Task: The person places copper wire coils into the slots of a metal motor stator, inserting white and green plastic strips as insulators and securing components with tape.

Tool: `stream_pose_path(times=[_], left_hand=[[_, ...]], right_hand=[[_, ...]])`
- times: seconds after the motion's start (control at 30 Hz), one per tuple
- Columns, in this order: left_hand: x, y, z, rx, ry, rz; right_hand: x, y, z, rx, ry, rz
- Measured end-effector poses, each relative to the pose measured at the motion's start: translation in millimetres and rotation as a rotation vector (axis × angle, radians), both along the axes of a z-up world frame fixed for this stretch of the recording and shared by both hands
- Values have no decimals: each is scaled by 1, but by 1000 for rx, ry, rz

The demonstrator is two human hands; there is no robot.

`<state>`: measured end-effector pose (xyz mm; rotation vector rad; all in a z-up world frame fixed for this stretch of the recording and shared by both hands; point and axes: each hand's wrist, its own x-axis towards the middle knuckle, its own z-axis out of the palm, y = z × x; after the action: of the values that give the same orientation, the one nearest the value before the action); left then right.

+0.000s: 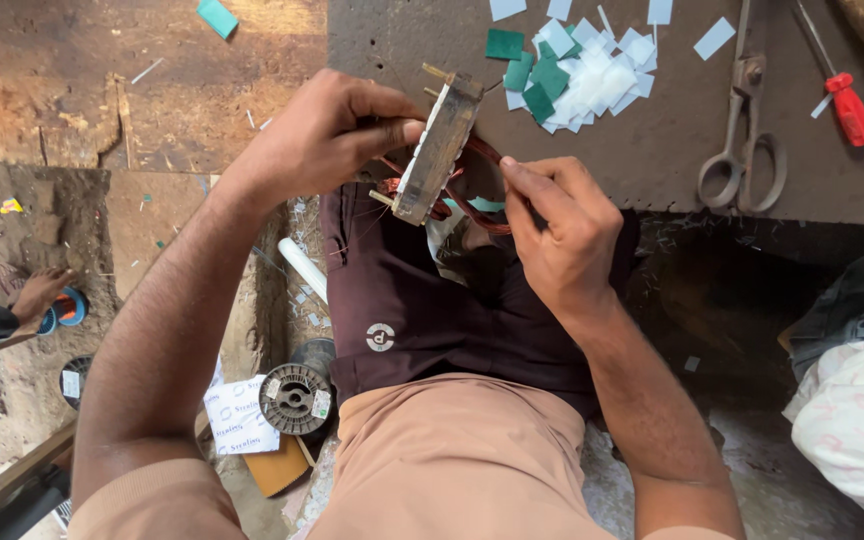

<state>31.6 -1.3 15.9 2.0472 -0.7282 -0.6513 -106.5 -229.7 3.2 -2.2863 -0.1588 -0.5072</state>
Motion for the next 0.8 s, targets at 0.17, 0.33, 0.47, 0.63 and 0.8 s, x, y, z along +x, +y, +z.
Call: stream_pose_path(times=[0.17,0.33,0.47,0.63,0.8], left_hand=[[-1,0,-3,-4,35,25],[0,2,-6,-71,26,22],[-2,2,-15,-180,30,91],[-3,2,-26,-192,-330,20],[-5,9,-32,-184,-388,41]], right_hand=[[15,6,13,-84,-109,71],[23,16,0,-63,-15,80],[24,14,-6,-55,23,85],[22,12,-1,-79,60,95],[27,13,-9,-74,-31,64]])
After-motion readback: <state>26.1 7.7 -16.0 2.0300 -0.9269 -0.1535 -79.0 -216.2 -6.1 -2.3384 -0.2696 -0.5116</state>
